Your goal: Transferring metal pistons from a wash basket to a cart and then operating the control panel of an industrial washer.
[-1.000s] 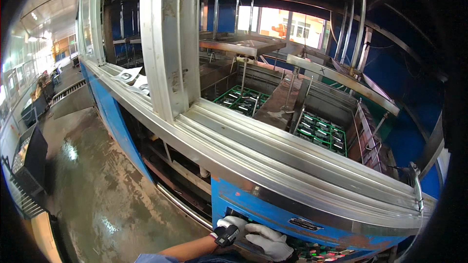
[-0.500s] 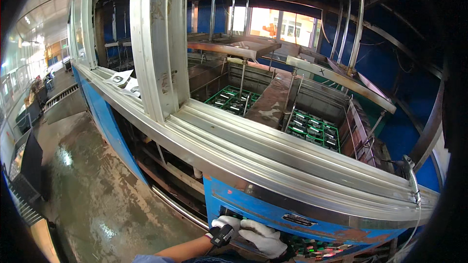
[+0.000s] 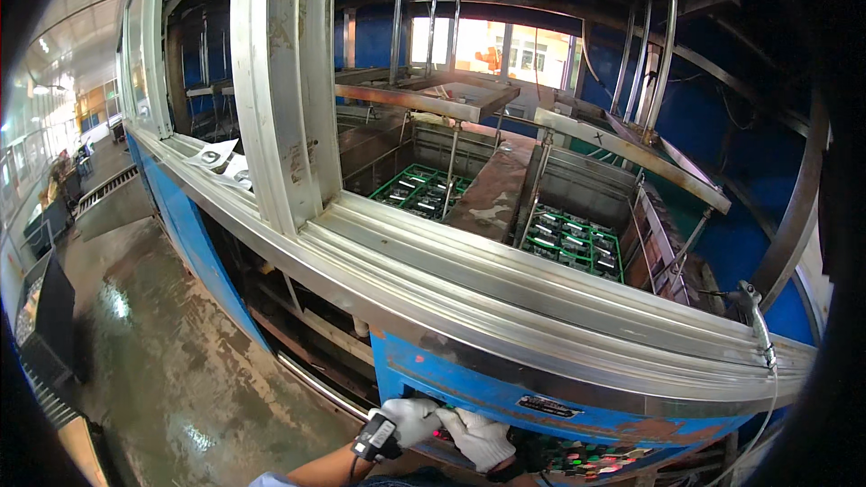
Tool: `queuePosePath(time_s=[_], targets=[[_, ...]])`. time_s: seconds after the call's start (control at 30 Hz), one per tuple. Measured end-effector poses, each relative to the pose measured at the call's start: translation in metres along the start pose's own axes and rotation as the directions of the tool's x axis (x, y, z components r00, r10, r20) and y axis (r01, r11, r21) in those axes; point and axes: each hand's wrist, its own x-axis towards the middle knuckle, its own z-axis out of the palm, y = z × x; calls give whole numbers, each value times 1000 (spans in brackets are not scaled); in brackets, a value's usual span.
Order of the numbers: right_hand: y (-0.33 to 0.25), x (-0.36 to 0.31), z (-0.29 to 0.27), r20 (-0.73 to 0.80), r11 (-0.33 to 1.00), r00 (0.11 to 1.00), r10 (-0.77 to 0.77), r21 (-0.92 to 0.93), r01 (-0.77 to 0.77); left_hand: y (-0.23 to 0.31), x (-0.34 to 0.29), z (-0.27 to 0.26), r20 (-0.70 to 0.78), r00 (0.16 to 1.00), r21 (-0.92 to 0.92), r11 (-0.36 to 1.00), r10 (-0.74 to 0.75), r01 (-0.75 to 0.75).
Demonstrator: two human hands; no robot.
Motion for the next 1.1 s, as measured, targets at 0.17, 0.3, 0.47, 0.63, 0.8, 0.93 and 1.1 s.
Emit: queuePosePath(time_s=[0.17,0.3,0.47,0.63,0.8,0.93,1.1], targets=[[12,-4,34,-221,979,974,52,-183,-94,25,3,-32,140,989,-441,891,-50,107],[26,-12,50,-215,994,972,96,-30,-105,24,11,-20,126,985,-96,987,-120,133],[29,-22,62,-238,979,960,148,-102,-176,17,17,-11,123,981,70,987,-153,145],[23,-21,66,-431,953,889,151,-176,-247,22,17,-18,174,979,197,977,-111,75],[20,-13,39,-177,999,983,49,32,-44,25,12,-20,126,990,265,964,-66,30],[8,-6,13,-58,992,997,41,118,-34,21,14,-15,97,992,386,916,76,-108],[-12,-11,-40,585,899,764,273,126,-418,19,16,-9,89,994,362,932,-65,29]])
